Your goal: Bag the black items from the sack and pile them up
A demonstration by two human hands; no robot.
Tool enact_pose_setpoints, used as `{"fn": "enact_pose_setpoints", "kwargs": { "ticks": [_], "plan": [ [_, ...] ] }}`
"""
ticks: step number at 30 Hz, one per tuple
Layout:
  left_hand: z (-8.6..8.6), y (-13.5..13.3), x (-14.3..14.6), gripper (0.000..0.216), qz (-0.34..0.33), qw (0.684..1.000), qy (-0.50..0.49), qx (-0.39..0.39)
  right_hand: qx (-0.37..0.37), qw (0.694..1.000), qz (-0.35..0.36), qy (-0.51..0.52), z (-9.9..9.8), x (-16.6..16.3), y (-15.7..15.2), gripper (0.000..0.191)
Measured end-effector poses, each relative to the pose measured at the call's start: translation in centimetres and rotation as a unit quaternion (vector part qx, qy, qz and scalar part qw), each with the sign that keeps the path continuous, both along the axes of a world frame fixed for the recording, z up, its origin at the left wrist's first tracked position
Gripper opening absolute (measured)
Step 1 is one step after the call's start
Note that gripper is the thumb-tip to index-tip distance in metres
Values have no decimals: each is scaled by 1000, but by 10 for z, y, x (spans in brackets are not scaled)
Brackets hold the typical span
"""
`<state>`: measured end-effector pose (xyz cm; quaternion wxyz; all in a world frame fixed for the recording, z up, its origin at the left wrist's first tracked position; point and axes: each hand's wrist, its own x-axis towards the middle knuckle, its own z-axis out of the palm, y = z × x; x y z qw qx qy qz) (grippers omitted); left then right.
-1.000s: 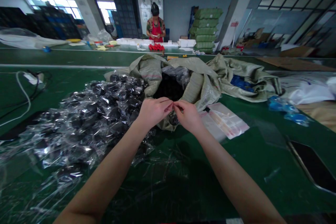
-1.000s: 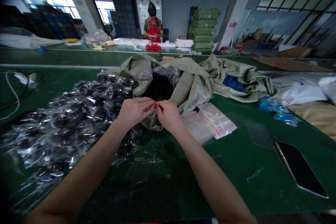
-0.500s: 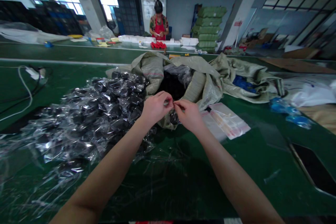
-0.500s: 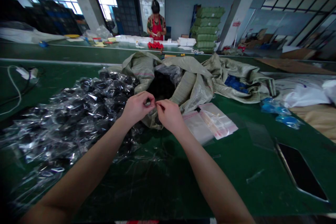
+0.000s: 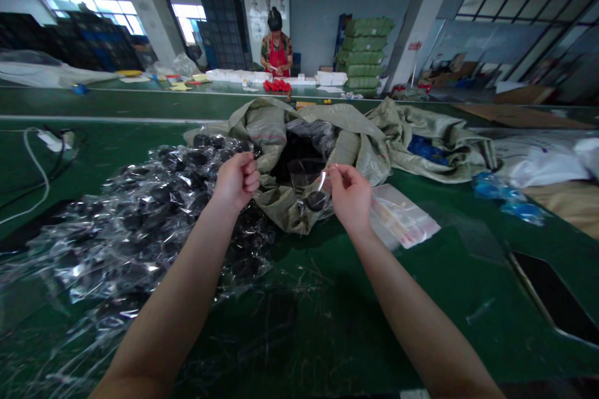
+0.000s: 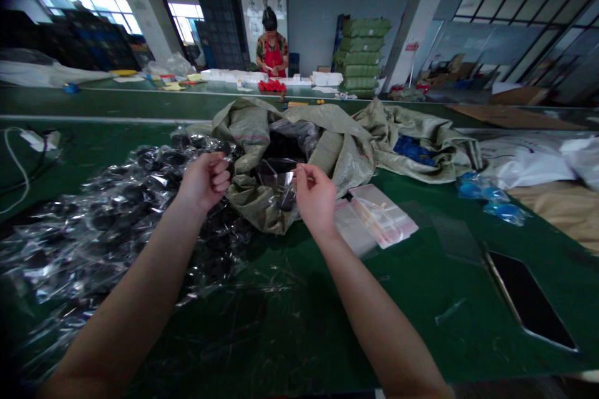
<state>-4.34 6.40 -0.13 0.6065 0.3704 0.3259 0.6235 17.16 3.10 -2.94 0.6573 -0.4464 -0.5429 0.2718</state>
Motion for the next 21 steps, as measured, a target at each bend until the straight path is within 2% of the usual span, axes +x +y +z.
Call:
{"fn": "enact_pose_setpoints", "kwargs": {
  "ticks": [2, 3, 5, 8, 10, 12, 17, 19, 21],
  "plan": [
    [-5, -6, 8, 17, -51, 992, 119, -1, -11, 1000, 3, 24, 3, 3, 1, 27],
    [-8, -9, 14, 20, -69, 981, 180, 16, -15, 999, 0, 32, 4, 5, 1, 27],
    [-13, -14, 26, 31, -100, 953, 277, 77, -20, 999, -11, 37, 7, 7, 0, 28],
    [-15, -20, 38, 34, -144, 901, 370, 176, -18, 999, -24, 36, 9, 9, -1, 29],
    [-14, -24, 43, 37, -141, 868, 429, 205, -9, 999, -36, 27, 10, 10, -1, 30],
    [-15, -29, 49, 42, -111, 841, 483, 217, 4, 999, -53, 10, 9, 11, -1, 29],
    [-26, -36, 65, 35, -24, 791, 532, 302, 24, 996, -87, -27, 7, 12, -1, 29],
    [-30, -36, 69, 26, -9, 797, 509, 325, 27, 995, -85, -32, 6, 12, -1, 31],
    [-32, -34, 70, 20, -17, 821, 463, 333, 26, 996, -75, -26, 6, 13, 0, 32]
  ]
}}
